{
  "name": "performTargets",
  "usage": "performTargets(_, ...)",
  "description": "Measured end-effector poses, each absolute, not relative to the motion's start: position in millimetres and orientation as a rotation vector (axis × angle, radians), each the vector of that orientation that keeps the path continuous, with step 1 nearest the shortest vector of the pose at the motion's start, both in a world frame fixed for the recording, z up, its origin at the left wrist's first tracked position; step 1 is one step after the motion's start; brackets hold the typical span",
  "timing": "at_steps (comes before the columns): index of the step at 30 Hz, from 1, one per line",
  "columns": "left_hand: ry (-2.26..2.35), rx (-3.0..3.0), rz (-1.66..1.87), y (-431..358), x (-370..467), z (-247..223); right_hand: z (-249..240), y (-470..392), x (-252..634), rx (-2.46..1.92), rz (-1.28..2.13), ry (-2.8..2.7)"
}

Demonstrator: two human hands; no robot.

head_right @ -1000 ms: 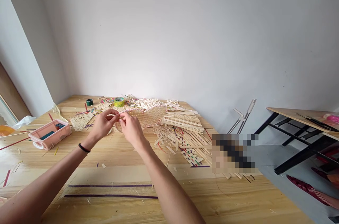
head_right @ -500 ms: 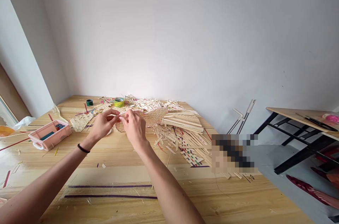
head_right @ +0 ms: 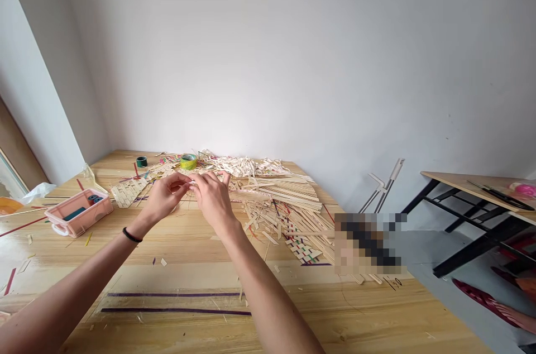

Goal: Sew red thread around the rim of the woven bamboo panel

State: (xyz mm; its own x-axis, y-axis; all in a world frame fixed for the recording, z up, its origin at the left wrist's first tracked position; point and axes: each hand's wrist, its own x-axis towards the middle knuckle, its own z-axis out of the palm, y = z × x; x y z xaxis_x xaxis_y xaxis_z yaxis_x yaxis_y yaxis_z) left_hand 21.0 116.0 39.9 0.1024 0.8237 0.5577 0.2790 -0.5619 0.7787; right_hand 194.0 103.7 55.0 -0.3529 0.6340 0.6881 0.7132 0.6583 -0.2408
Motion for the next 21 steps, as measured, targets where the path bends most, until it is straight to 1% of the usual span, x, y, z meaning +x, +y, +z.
performTargets(10,1.044,1.848,1.491,117.8,23.4,32.7,66.1,96.6,196.3,-1.044,0.004,-2.146)
performTargets(21,1.028,1.914,1.473,112.2,25.6,38.0,77.8,92.0,201.5,-0.977,0.101,-2.122)
